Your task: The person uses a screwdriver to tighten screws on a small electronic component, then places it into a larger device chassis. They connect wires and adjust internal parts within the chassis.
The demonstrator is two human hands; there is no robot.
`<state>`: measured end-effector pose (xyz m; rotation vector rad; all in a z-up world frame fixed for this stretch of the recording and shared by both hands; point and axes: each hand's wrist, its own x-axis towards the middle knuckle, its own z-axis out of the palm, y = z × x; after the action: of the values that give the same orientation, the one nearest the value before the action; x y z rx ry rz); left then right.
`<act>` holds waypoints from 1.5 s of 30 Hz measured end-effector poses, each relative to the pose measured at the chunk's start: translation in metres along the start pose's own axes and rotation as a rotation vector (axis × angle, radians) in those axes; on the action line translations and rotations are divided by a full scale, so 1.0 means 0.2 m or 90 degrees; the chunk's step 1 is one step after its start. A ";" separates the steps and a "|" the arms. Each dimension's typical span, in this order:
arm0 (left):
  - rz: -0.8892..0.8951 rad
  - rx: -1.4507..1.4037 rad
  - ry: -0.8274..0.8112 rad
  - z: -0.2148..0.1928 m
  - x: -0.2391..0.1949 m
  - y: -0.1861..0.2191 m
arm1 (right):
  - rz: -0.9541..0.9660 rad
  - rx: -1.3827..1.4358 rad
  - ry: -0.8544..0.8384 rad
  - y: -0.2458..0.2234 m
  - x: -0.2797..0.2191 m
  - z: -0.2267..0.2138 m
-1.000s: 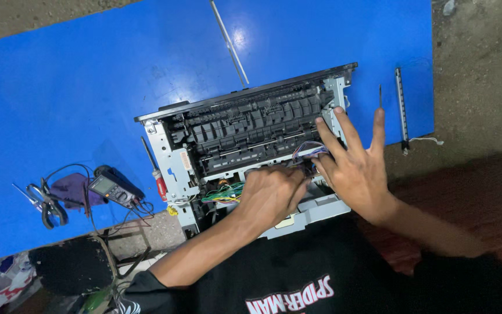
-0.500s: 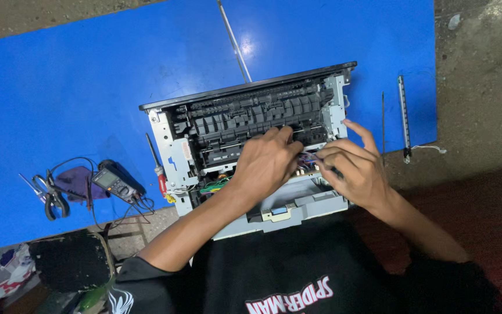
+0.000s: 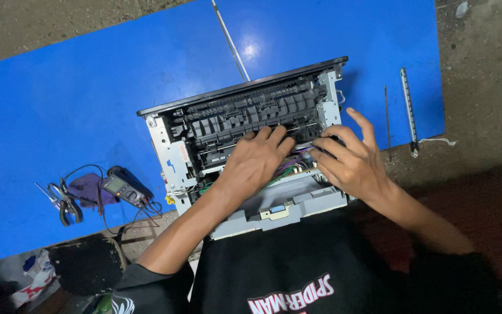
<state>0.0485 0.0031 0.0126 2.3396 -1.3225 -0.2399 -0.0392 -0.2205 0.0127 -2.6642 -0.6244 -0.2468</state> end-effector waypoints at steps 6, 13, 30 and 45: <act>-0.001 -0.049 -0.032 0.01 0.03 -0.02 | 0.010 -0.028 -0.021 0.00 0.00 -0.02; -0.053 -0.154 -0.013 0.03 0.02 0.00 | 0.010 -0.014 0.016 0.01 -0.03 0.02; -0.014 -0.058 -0.049 -0.02 0.02 -0.03 | 0.073 -0.121 0.006 -0.06 0.05 -0.02; -0.104 -0.135 -0.132 0.01 0.12 0.00 | 0.108 -0.047 0.022 -0.04 0.03 0.04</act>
<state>0.0602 -0.0184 0.0131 2.2892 -1.1320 -0.6562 -0.0362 -0.2086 0.0105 -2.7576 -0.3830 -0.2712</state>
